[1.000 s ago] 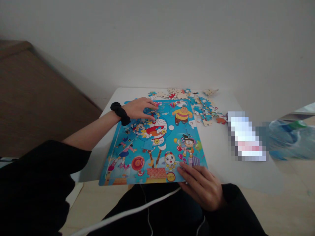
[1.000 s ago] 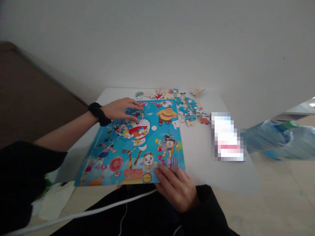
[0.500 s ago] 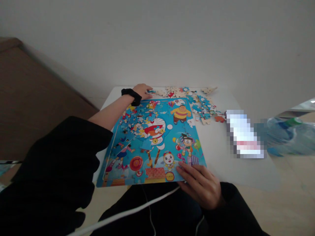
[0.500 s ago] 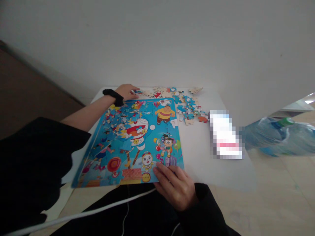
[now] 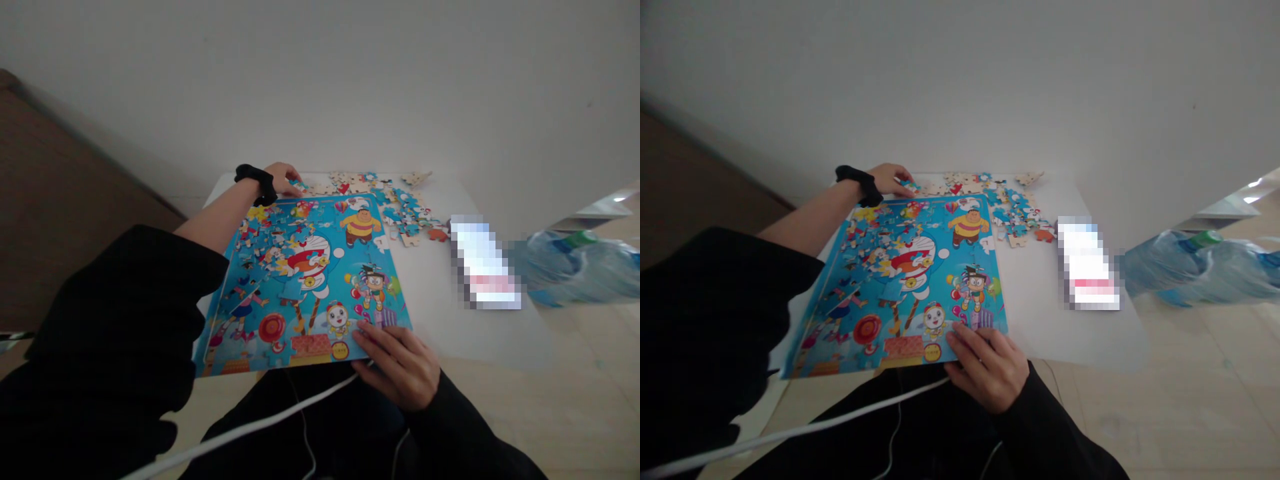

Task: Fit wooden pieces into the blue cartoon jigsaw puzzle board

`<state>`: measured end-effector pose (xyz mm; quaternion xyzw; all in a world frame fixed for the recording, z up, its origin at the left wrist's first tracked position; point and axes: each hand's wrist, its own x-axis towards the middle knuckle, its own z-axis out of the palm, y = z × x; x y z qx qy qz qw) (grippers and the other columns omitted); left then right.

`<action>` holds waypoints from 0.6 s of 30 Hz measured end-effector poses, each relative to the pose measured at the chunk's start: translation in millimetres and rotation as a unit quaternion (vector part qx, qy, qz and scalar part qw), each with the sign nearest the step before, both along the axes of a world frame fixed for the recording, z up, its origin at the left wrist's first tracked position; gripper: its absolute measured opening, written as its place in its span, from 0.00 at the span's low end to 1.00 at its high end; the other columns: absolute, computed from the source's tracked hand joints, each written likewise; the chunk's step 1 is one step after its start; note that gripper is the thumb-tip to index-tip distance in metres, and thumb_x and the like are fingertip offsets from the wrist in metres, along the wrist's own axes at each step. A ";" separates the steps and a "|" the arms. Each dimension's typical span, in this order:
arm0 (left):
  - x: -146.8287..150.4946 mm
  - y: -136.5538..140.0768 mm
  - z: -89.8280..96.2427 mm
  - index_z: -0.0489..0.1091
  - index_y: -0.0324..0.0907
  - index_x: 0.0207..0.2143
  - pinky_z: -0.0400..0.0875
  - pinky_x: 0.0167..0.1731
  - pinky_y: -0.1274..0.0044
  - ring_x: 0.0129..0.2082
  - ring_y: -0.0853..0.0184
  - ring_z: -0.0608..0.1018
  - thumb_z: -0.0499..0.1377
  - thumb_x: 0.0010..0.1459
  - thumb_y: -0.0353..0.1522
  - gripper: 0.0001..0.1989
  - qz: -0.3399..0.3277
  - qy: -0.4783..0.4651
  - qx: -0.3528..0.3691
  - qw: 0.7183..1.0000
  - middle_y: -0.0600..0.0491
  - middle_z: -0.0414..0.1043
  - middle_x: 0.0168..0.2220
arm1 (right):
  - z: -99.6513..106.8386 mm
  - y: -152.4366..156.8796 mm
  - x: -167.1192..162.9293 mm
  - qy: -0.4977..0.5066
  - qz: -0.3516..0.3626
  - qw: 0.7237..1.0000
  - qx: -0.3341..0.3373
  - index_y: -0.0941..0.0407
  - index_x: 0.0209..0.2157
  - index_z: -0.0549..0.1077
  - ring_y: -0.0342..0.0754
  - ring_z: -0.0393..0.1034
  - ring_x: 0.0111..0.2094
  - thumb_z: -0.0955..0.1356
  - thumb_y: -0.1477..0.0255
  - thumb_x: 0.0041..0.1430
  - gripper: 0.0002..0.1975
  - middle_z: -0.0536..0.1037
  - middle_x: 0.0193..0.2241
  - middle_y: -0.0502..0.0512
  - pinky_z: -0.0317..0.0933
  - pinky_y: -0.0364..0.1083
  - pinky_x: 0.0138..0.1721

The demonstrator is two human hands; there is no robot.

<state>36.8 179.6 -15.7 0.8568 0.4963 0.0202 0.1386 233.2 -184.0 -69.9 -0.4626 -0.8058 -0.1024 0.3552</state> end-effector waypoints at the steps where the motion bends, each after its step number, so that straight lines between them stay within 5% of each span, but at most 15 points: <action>1: -1.0 -2.7 0.8 0.71 0.35 0.42 0.68 0.37 0.77 0.37 0.63 0.74 0.63 0.43 0.38 0.23 0.024 -0.016 0.002 1.000 0.46 0.73 0.42 | -0.3 -0.2 0.0 0.000 0.001 1.000 -0.002 0.59 0.39 0.76 0.45 0.70 0.31 0.70 0.69 0.50 0.13 0.79 0.38 0.54 0.68 0.44 0.33; 5: -4.3 -31.7 15.4 0.68 0.37 0.42 0.69 0.33 0.76 0.32 0.66 0.75 0.63 0.46 0.36 0.21 0.106 -0.152 -0.026 0.982 0.46 0.73 0.40 | 1.5 -2.4 2.1 0.040 0.023 0.999 -0.027 0.59 0.42 0.75 0.48 0.71 0.34 0.70 0.67 0.50 0.17 0.78 0.39 0.58 0.69 0.46 0.33; 10: 3.9 -130.5 36.0 0.66 0.39 0.39 0.69 0.28 0.79 0.28 0.69 0.75 0.63 0.49 0.33 0.15 0.055 -0.321 -0.165 0.931 0.52 0.72 0.29 | 16.5 -9.0 7.4 0.217 -0.017 0.968 -0.125 0.55 0.43 0.74 0.46 0.72 0.34 0.67 0.74 0.53 0.13 0.78 0.39 0.58 0.69 0.45 0.33; 14: 22.1 -220.8 28.2 0.65 0.41 0.36 0.67 0.22 0.83 0.19 0.74 0.72 0.63 0.48 0.36 0.14 -0.005 -0.358 -0.387 0.850 0.59 0.67 0.21 | 27.3 -11.2 0.1 0.349 -0.109 0.905 -0.215 0.53 0.42 0.75 0.39 0.67 0.21 0.67 0.71 0.54 0.13 0.78 0.31 0.52 0.65 0.41 0.22; 18: 36.0 -261.1 14.5 0.66 0.40 0.37 0.69 0.25 0.84 0.22 0.76 0.73 0.63 0.50 0.36 0.14 0.034 -0.392 -0.556 0.732 0.59 0.69 0.24 | 31.7 -6.6 -14.2 0.409 -0.132 0.864 -0.262 0.53 0.40 0.76 0.38 0.64 0.18 0.69 0.67 0.50 0.14 0.75 0.23 0.48 0.64 0.41 0.22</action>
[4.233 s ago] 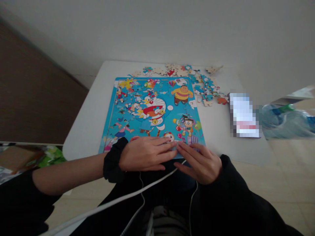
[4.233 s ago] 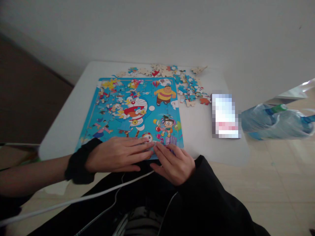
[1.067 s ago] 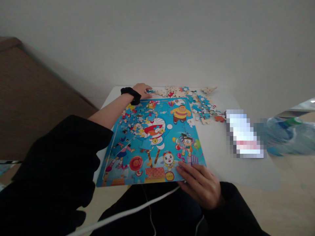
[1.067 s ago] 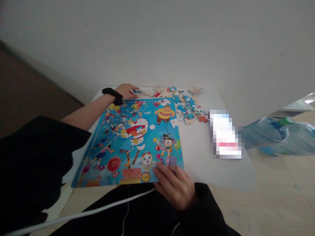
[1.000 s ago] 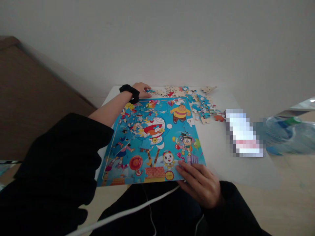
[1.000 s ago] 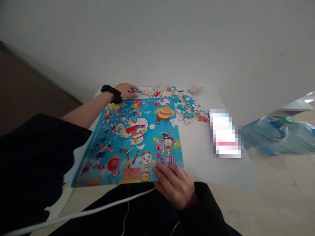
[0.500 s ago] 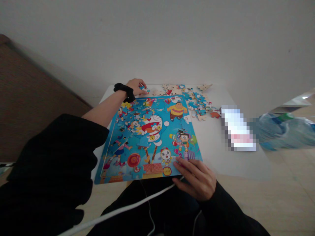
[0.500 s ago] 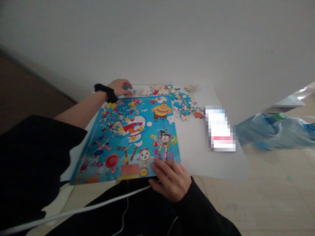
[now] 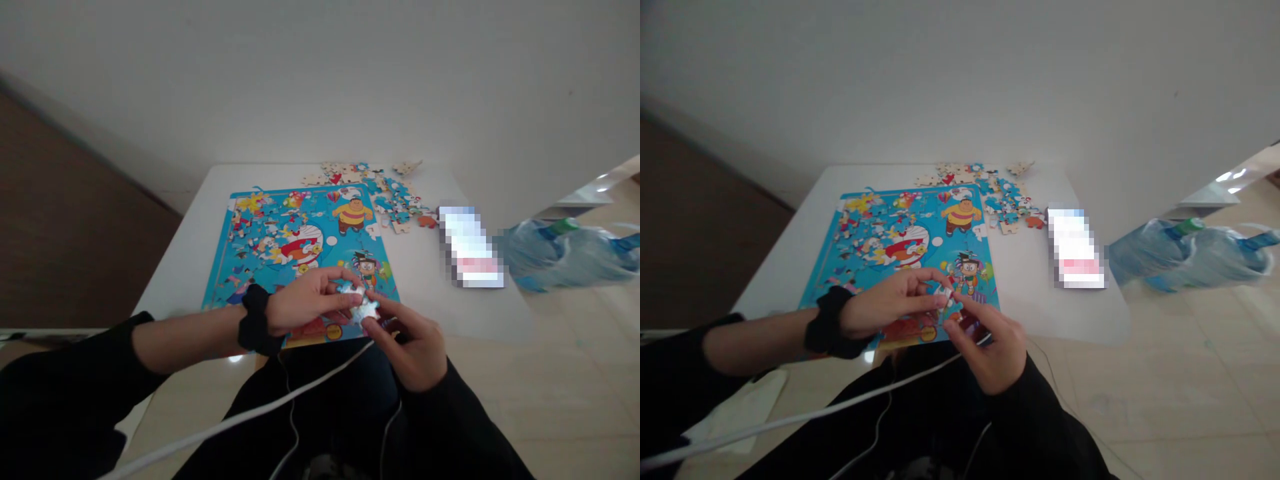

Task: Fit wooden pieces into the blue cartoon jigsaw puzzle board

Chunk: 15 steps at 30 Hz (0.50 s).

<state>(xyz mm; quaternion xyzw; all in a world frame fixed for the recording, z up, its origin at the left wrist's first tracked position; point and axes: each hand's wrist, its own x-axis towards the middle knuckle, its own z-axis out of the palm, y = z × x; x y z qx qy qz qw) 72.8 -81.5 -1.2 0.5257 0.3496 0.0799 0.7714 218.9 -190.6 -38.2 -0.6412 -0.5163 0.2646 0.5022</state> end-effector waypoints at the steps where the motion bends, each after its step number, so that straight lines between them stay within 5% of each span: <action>1: 1.2 -2.3 -1.6 0.66 0.40 0.38 0.69 0.26 0.84 0.24 0.76 0.74 0.62 0.51 0.35 0.13 0.016 -0.010 -0.023 1.000 0.58 0.70 0.25 | 0.2 1.5 -2.2 0.012 -0.008 1.000 -0.008 0.53 0.40 0.76 0.38 0.64 0.17 0.69 0.67 0.49 0.14 0.75 0.22 0.48 0.64 0.41 0.22; 9: -5.9 -0.7 4.0 0.68 0.40 0.45 0.72 0.35 0.80 0.36 0.70 0.77 0.54 0.59 0.27 0.12 0.060 -0.036 -0.114 0.991 0.49 0.73 0.41 | -3.4 7.5 1.2 0.172 -0.025 0.983 -0.051 0.55 0.37 0.78 0.38 0.61 0.18 0.67 0.65 0.53 0.13 0.75 0.22 0.51 0.58 0.39 0.18; 15: -7.9 0.1 4.1 0.68 0.42 0.48 0.72 0.39 0.78 0.37 0.69 0.77 0.52 0.60 0.28 0.14 0.045 -0.043 -0.103 0.993 0.48 0.72 0.43 | -3.6 10.2 5.2 0.208 -0.026 0.975 -0.073 0.55 0.44 0.74 0.38 0.62 0.18 0.67 0.66 0.52 0.17 0.76 0.23 0.50 0.59 0.39 0.16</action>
